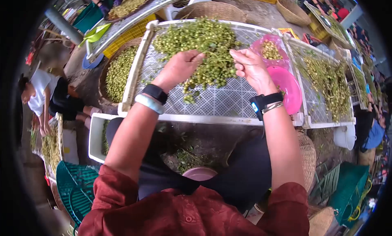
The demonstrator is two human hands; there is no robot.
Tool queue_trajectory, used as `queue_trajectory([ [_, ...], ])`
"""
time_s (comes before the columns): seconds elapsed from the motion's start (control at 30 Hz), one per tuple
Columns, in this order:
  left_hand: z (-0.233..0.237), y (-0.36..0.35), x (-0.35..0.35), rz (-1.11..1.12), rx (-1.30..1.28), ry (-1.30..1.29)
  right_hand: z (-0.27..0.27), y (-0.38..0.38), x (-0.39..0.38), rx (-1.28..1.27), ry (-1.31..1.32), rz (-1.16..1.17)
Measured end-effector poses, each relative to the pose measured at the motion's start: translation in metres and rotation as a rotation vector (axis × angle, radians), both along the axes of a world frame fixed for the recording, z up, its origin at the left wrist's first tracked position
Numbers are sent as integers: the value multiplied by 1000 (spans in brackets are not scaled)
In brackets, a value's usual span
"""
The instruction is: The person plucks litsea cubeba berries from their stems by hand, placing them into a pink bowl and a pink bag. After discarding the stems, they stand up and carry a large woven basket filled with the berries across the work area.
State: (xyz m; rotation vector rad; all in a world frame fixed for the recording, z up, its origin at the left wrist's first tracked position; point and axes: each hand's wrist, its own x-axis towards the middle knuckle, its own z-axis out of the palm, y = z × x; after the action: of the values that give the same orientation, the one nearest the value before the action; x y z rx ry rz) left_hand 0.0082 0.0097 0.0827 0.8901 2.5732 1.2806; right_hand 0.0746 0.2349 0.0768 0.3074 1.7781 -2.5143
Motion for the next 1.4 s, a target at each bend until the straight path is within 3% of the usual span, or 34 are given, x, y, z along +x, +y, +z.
queue_trajectory([
  [0.13,-28,5,-52,-235,-200,-111,-56,2,-10,-284,-79,-122],
  [0.2,-38,12,-75,-318,-302,-301,-61,-5,-7,-251,-145,-135],
  [0.27,-60,13,-95,-459,-246,-288,-61,-7,-14,-138,-174,-117],
  [0.4,-79,27,-115,-490,-425,-636,-78,-2,-21,112,-262,-208],
  [0.5,-86,45,-122,-386,-405,-760,-76,4,-27,-115,-347,-203],
  [0.6,-79,59,-125,-378,-449,-668,-86,4,-27,8,-186,-280],
  [0.7,-73,60,-124,-384,-427,-649,-81,9,-33,75,-180,-387],
  [0.83,-52,62,-107,-324,-456,-569,-78,13,-27,369,-175,-403],
  [0.93,-42,48,-95,-262,-485,-323,-71,15,-19,-189,-443,-459],
  [0.97,-42,46,-95,-291,-466,-213,-75,16,-13,-70,-459,-445],
  [1.0,-34,46,-95,-206,-572,-354,-76,14,-9,-96,-460,-409],
  [1.07,-33,43,-93,-271,-500,-239,-60,11,-3,-163,-505,-384],
  [1.13,-27,42,-92,-367,-605,-126,-47,15,6,-174,-487,-576],
  [1.2,-16,50,-84,-478,-694,155,-35,34,14,-161,-461,-744],
  [1.3,-15,45,-76,-344,-706,-32,-35,72,27,-174,-384,-978],
  [1.33,-23,37,-81,-381,-618,26,-36,76,28,-167,-381,-1006],
  [1.4,-33,34,-84,-282,-712,-87,-38,90,32,-133,-372,-1072],
])
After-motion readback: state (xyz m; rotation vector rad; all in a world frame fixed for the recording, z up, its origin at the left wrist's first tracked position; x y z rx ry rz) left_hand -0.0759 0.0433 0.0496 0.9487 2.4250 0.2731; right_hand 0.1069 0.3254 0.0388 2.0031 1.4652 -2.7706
